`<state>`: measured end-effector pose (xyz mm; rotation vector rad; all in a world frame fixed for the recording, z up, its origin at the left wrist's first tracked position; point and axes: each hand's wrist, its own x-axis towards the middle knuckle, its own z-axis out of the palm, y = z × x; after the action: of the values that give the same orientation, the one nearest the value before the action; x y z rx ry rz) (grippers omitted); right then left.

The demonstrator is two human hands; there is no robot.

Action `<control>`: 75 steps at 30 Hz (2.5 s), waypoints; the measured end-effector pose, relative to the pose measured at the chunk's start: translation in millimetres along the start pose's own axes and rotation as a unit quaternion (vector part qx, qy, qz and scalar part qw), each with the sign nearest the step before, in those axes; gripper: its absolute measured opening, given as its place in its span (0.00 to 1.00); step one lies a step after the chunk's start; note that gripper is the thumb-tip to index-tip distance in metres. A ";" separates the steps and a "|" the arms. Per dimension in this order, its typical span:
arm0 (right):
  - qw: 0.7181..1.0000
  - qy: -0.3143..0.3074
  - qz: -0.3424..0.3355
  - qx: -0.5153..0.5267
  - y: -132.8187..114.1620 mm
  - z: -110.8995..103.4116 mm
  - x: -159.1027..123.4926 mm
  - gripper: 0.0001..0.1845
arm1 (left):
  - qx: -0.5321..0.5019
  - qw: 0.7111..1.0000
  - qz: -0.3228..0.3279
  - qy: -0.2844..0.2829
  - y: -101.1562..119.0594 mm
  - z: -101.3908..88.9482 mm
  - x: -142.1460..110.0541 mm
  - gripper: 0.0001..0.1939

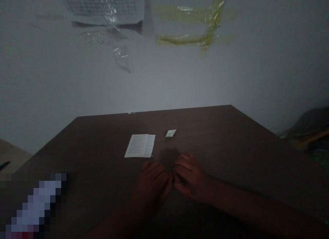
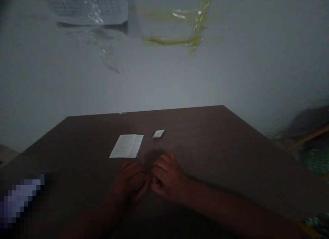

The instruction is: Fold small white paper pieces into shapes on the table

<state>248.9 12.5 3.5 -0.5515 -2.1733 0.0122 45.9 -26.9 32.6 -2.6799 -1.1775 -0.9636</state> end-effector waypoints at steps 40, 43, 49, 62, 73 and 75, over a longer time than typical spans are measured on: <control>0.994 -0.001 0.089 0.059 13.8 2.2 -3.2 0.10 | -0.023 0.998 0.034 0.038 -12.4 2.4 -5.2 0.11; 0.992 -0.002 0.110 0.064 22.3 4.0 -4.5 0.11 | -0.016 0.999 0.023 0.037 -16.1 1.8 -4.1 0.11; 0.995 -0.007 0.093 0.027 14.2 6.4 -4.1 0.11 | -0.010 0.999 0.020 0.024 -16.4 8.3 -5.0 0.10; 0.998 0.006 0.057 0.034 4.9 4.2 -1.4 0.10 | -0.049 0.997 0.011 0.050 -10.7 13.3 -6.9 0.11; 0.995 0.015 0.103 0.006 29.2 0.1 -3.4 0.11 | -0.052 0.997 -0.022 0.048 -15.3 4.7 -4.6 0.11; 0.996 0.015 0.088 0.000 24.0 -0.2 -2.2 0.11 | -0.046 0.998 -0.010 0.049 -14.8 6.1 -4.6 0.12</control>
<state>259.4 33.2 -2.9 -0.7378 -2.0895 0.0982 36.7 -17.6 22.3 -2.6589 -1.1700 -1.1668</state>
